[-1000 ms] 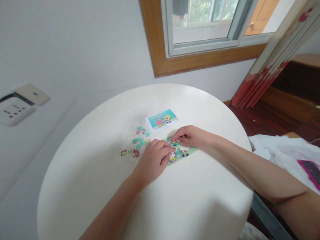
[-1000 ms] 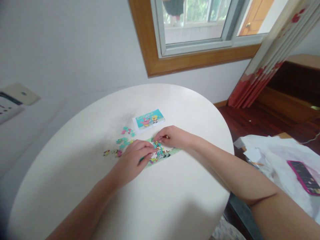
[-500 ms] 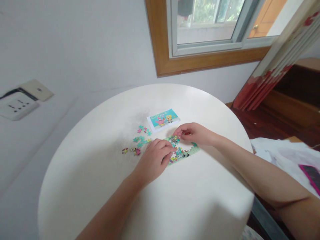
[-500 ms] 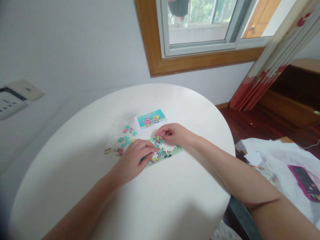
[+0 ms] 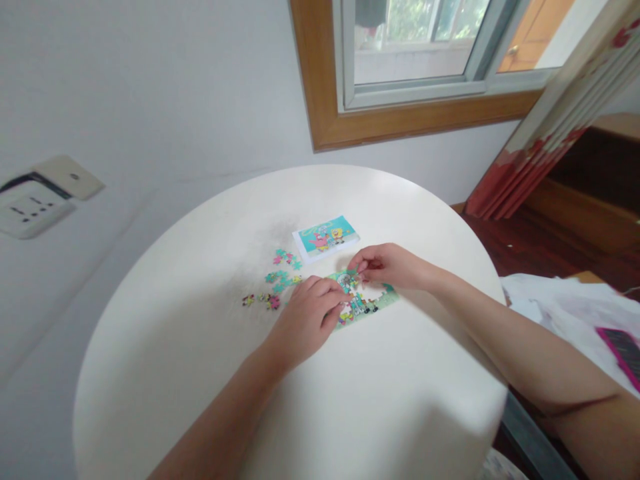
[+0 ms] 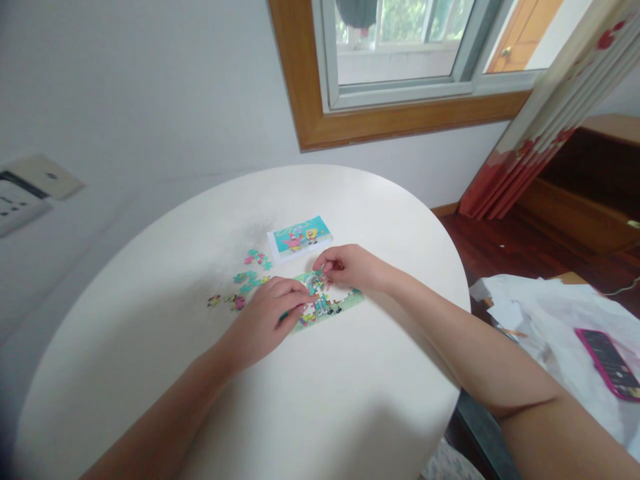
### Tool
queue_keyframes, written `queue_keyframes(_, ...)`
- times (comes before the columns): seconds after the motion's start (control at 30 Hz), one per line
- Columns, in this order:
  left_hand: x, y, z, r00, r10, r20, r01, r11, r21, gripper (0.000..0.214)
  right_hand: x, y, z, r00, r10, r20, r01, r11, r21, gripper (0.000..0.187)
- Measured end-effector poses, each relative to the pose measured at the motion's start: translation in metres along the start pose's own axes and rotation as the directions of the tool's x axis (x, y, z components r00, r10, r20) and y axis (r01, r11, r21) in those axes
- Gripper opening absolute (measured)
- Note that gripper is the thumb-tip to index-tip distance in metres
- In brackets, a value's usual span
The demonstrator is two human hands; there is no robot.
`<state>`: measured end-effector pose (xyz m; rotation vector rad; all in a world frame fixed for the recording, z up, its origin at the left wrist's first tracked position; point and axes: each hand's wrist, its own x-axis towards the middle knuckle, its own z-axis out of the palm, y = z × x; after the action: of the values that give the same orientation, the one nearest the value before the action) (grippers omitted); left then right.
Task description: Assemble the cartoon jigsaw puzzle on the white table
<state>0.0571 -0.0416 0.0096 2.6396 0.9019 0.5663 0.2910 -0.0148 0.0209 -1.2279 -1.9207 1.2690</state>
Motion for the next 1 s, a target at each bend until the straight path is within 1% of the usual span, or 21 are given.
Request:
queue_keyframes(0.1, -0.0005, -0.0008, 0.0008, 1.0, 0.002, 0.002, -0.002, 1.0, 0.006, 0.022, -0.0002, 0.0009, -0.0002, 0.999, 0.025, 0.032, -0.027, 0.999, 0.039, 0.015)
queue_keyframes(0.2, -0.0008, -0.0022, 0.0016, 1.0, 0.009, -0.007, -0.009, 1.0, 0.012, 0.022, -0.0009, -0.0012, -0.0004, 0.999, 0.038, 0.024, -0.038, 0.999, 0.01, 0.012)
queue_keyframes(0.37, 0.0001, -0.0023, 0.0013, 1.0, 0.012, -0.006, -0.012, 1.0, 0.011, 0.022, -0.0016, -0.0041, -0.0025, 1.0, 0.031, 0.0, -0.031, 0.989, -0.146, 0.021)
queue_keyframes(0.5, 0.0001, -0.0014, 0.0011, 1.0, 0.009, -0.002, -0.009, 1.0, 0.004, 0.022, -0.0016, -0.0026, -0.0045, 0.999, 0.038, 0.02, -0.032, 0.969, -0.247, 0.026)
queue_keyframes(0.7, -0.0004, -0.0029, 0.0024, 1.0, 0.008, -0.014, -0.008, 1.0, 0.007, 0.023, -0.0017, -0.0002, -0.0057, 0.997, 0.017, 0.069, 0.002, 0.965, -0.261, 0.029)
queue_keyframes(0.87, 0.0, -0.0022, 0.0015, 1.0, 0.004, -0.001, -0.004, 1.0, 0.009, 0.022, -0.0032, -0.0018, -0.0063, 0.996, 0.034, 0.086, -0.01, 0.963, -0.268, 0.03)
queue_keyframes(1.0, 0.0003, -0.0014, 0.0015, 1.0, 0.007, -0.012, -0.007, 1.0, 0.008, 0.021, -0.0041, -0.004, -0.0059, 0.994, 0.038, 0.103, -0.009, 0.962, -0.273, 0.03)
